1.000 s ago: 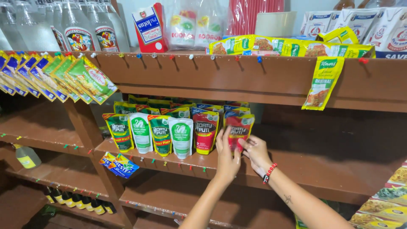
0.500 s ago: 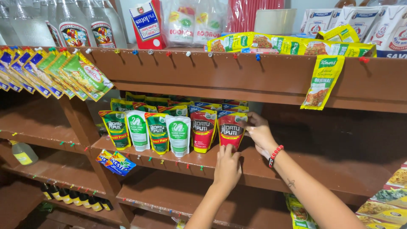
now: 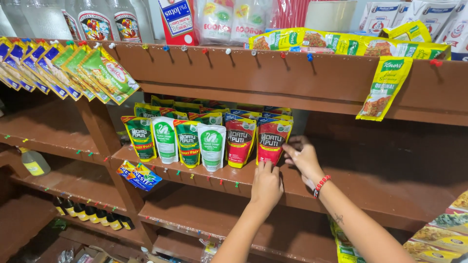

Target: Stock and organize sauce pouches and small snack bags on shelves in a grocery store.

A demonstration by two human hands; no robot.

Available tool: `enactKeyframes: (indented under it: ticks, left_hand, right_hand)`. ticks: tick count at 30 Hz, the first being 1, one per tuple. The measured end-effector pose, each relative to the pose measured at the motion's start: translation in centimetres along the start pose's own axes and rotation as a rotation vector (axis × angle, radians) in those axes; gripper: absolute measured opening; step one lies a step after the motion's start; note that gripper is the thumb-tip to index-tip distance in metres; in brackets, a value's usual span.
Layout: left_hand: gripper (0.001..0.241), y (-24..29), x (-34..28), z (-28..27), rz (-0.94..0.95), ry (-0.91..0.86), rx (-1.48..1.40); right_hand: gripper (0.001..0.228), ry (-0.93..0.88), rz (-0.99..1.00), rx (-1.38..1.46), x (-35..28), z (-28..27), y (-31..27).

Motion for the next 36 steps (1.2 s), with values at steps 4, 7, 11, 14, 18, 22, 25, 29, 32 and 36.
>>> enactKeyframes:
  ticks: [4, 7, 11, 14, 18, 22, 25, 29, 32, 36]
  left_hand:
    - [0.018, -0.1, 0.0, 0.2, 0.006, 0.035, 0.003]
    - [0.015, 0.1, -0.2, -0.1, -0.016, 0.063, -0.003]
    - [0.018, 1.2, -0.4, -3.8, -0.035, 0.099, -0.173]
    - [0.025, 2.0, -2.6, -8.5, -0.014, 0.143, -0.311]
    - [0.029, -0.7, -9.0, -13.3, -0.090, 0.091, -0.385]
    - [0.028, -7.8, -19.3, -17.4, -0.248, 0.081, -0.299]
    - [0.023, -13.9, -28.4, -22.1, -0.357, 0.080, -0.181]
    - [0.020, -23.2, -47.0, -26.9, -0.649, -0.156, -0.080]
    - [0.022, -25.2, -60.5, -33.0, -0.927, -0.398, -0.078]
    - [0.025, -25.2, -80.3, -40.9, -1.112, -0.541, -0.092]
  right_hand:
    - [0.031, -0.118, 0.202, 0.100, -1.5, 1.1, 4.5]
    - [0.029, -0.169, 0.132, 0.199, -1.3, 1.2, 5.8]
    - [0.027, -0.047, 0.094, 0.174, -3.1, 0.2, 4.4]
    - [0.024, -0.004, -0.146, 0.171, -5.9, 0.6, 3.1]
    - [0.011, -0.105, -0.289, 0.189, -14.4, 5.9, -0.5]
    - [0.010, -0.304, -0.233, 0.092, -22.2, 14.5, 1.2]
    - [0.009, -0.516, -0.107, -0.018, -28.3, 22.0, 5.5]
    - [0.011, -0.953, 0.008, -0.029, -40.5, 31.9, 12.0]
    - [0.014, -1.252, 0.175, -0.097, -50.8, 37.0, 18.2]
    - [0.018, -1.495, 0.426, -0.184, -64.6, 39.9, 27.3]
Point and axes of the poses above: each hand's wrist, its own x-axis towards the middle knuckle, its own z-axis out of the palm, y = z × x, the point moved 7 cm from there along x, towards the middle knuckle, and after that the axes turned 6 degrees about y, right-handed, at the moved point
